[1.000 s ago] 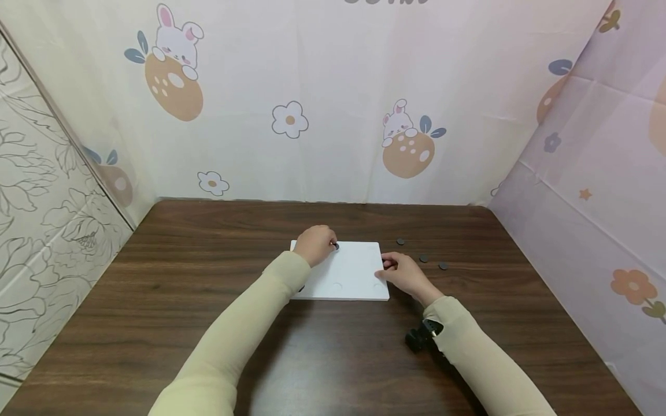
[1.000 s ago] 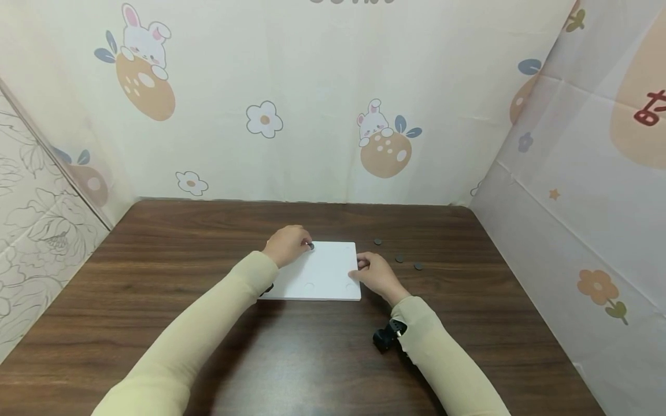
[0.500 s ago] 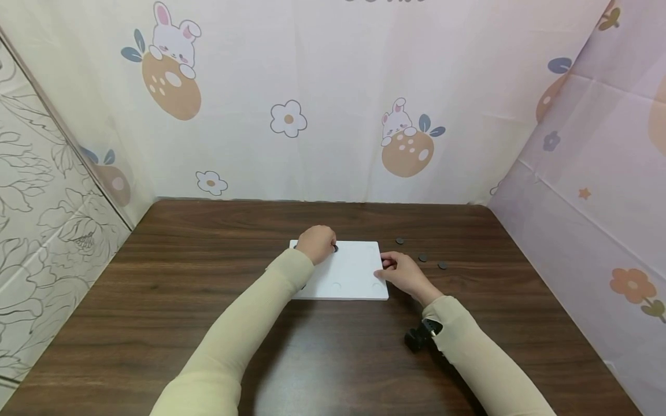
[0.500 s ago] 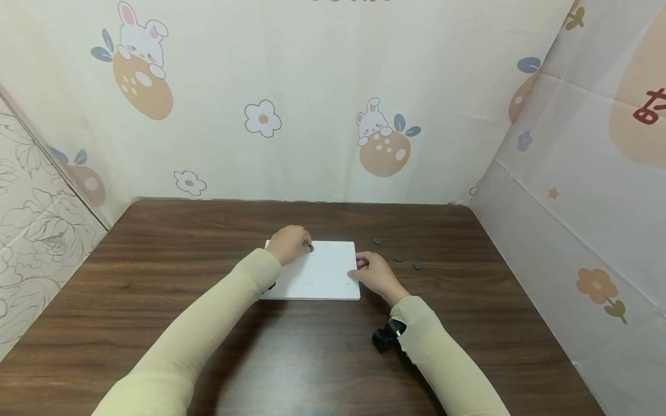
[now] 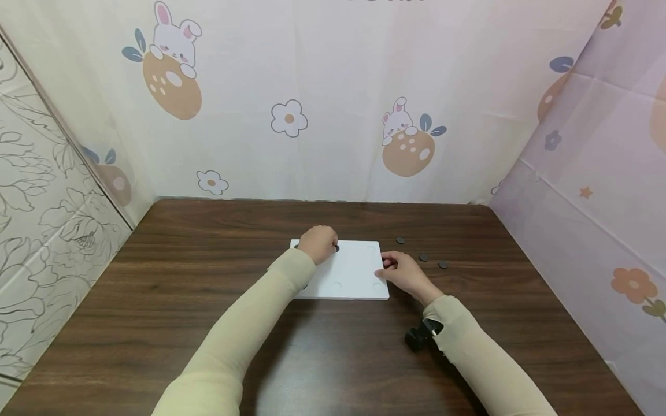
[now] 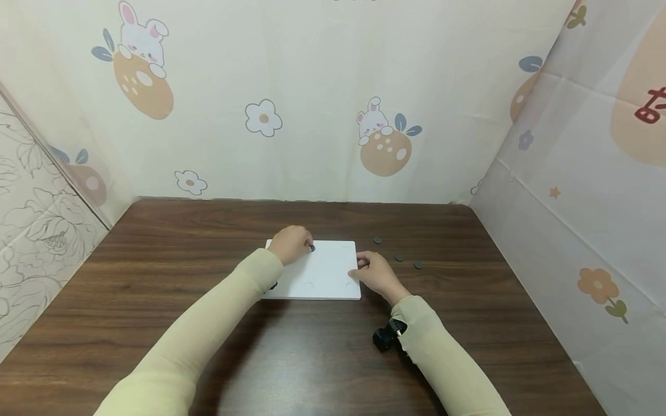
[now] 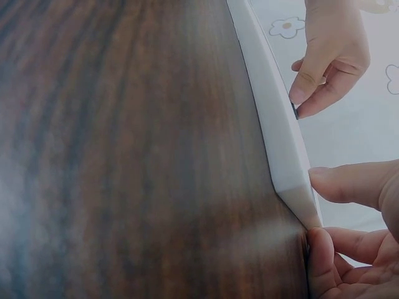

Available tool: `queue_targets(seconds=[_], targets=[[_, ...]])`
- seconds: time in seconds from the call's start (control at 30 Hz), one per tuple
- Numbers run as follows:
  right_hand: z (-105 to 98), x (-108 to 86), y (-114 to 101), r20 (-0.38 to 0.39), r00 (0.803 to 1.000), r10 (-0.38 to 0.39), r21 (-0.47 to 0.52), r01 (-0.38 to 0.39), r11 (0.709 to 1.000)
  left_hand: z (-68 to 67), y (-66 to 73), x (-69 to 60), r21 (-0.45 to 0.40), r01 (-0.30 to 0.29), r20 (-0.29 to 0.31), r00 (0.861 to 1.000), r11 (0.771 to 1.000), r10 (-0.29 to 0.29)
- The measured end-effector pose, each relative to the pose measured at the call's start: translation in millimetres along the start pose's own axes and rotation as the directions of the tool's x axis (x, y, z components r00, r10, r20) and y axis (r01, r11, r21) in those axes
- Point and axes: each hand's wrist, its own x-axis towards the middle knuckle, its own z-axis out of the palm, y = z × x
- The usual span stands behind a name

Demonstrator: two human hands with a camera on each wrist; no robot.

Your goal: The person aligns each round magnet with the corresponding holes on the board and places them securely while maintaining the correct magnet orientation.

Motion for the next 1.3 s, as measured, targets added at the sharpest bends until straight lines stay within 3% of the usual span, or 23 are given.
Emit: queue_targets(seconds=[0.23, 0.73, 1.3], targets=[[-0.2, 0.4, 0.7, 0.003, 1.0, -0.003, 0.001, 0.003, 1.0, -0.9, -1.2, -1.3, -0.018, 0.0, 0.017, 1.0, 1.0, 0.001], [0.2, -0.3, -0.5, -0.003, 1.0, 0.006, -0.007, -0.006, 1.0, -9.3, -11.4, -14.8, -0.03, -0.08, 0.046, 0.996, 0.996, 0.081], [1.0, 1.6, 0.3, -0.013, 1.0, 0.023, -0.015, -0.023, 1.0, -22.6, -44.7, -35.8, -0.188, 0.074, -0.016, 0.997, 0.979, -0.079]])
